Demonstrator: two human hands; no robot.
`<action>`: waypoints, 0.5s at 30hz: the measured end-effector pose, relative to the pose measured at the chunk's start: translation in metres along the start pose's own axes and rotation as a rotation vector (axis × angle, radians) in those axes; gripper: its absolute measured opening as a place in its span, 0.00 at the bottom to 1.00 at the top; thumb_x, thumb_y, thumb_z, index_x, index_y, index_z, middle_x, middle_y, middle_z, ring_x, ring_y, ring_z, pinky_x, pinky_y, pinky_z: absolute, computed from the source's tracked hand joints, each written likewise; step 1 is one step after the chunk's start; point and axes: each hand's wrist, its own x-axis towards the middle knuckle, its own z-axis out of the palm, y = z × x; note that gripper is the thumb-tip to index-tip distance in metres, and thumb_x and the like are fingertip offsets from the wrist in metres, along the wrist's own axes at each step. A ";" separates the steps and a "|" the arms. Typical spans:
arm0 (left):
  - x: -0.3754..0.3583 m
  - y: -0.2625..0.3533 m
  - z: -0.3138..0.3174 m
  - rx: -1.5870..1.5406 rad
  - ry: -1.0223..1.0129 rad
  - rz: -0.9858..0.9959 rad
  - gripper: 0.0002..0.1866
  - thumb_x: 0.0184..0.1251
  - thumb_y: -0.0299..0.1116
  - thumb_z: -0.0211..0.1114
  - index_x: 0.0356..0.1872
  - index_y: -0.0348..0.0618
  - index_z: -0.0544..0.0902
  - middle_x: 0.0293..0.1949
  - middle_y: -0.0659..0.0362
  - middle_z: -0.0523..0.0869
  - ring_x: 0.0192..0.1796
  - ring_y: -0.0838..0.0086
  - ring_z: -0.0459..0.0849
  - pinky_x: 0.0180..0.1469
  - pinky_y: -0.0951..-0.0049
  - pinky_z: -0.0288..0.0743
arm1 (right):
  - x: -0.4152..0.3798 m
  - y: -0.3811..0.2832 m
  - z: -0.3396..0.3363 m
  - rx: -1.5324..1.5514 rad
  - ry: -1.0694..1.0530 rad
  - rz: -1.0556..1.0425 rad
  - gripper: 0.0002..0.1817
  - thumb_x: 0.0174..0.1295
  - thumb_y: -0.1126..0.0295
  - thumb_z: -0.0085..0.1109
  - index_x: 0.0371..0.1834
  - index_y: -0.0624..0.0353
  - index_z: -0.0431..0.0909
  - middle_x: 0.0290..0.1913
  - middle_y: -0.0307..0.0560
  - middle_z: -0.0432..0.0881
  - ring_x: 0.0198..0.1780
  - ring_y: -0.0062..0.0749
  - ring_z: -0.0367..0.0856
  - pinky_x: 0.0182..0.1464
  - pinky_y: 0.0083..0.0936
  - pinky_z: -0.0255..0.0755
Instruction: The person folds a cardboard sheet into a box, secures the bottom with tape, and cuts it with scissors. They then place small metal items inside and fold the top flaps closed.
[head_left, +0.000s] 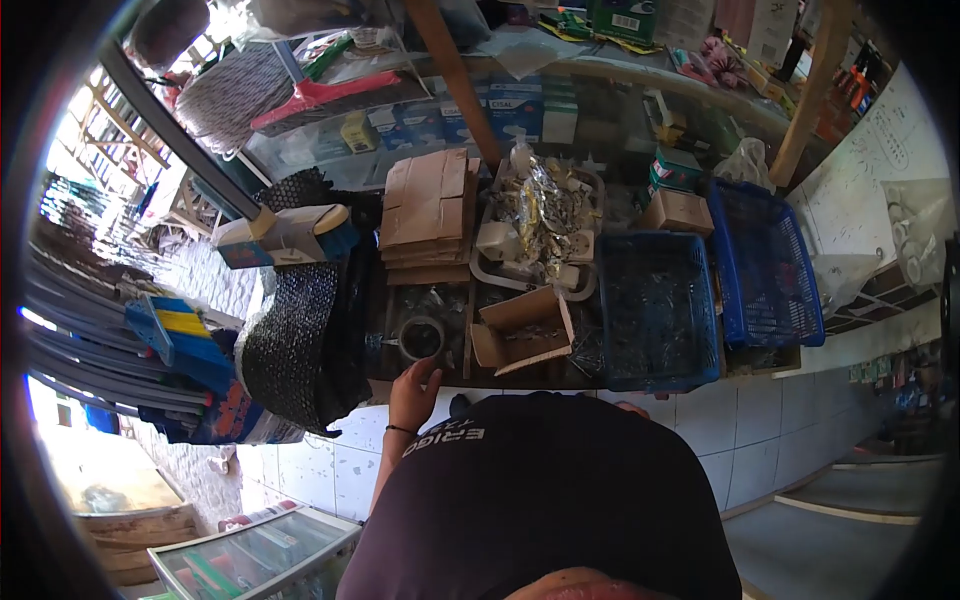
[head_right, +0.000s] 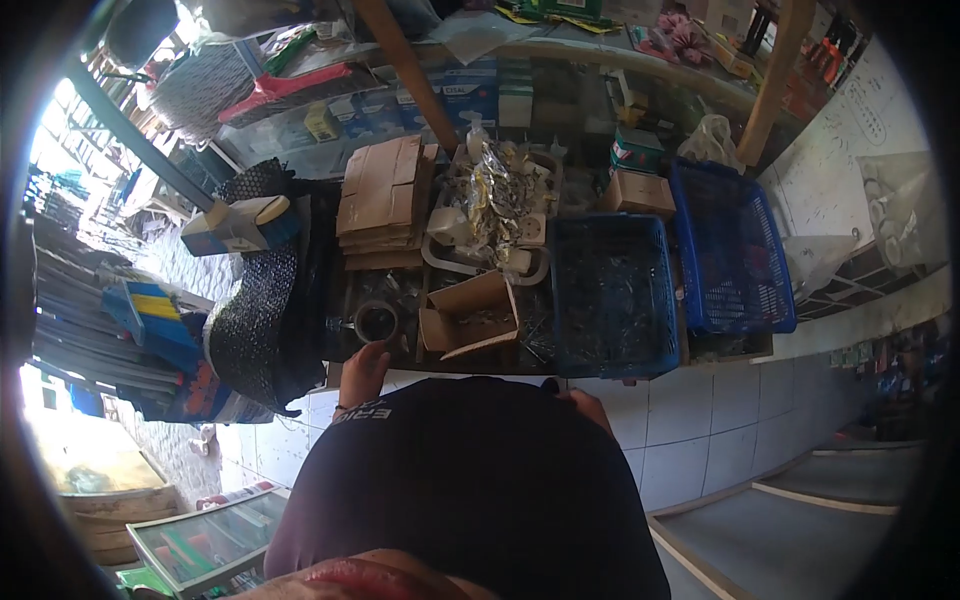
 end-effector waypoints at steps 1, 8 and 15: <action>-0.002 0.004 -0.003 -0.015 0.002 -0.034 0.15 0.62 0.34 0.64 0.47 0.38 0.81 0.42 0.48 0.85 0.45 0.57 0.85 0.47 0.64 0.77 | 0.003 0.006 -0.001 -0.005 -0.040 0.013 0.13 0.64 0.62 0.58 0.43 0.60 0.80 0.35 0.50 0.84 0.39 0.33 0.83 0.42 0.27 0.75; -0.008 -0.013 -0.004 -0.029 0.026 -0.123 0.14 0.61 0.34 0.65 0.45 0.39 0.82 0.40 0.48 0.86 0.44 0.58 0.85 0.46 0.64 0.78 | 0.002 0.034 0.000 -0.036 -0.124 0.101 0.13 0.64 0.62 0.57 0.44 0.61 0.80 0.36 0.50 0.84 0.39 0.33 0.83 0.43 0.27 0.75; -0.011 -0.027 -0.005 0.040 -0.019 -0.186 0.14 0.62 0.36 0.65 0.45 0.39 0.82 0.39 0.48 0.86 0.42 0.58 0.86 0.44 0.64 0.78 | 0.001 0.064 0.004 -0.064 -0.104 0.179 0.14 0.64 0.62 0.57 0.45 0.61 0.79 0.36 0.50 0.84 0.39 0.34 0.83 0.43 0.28 0.75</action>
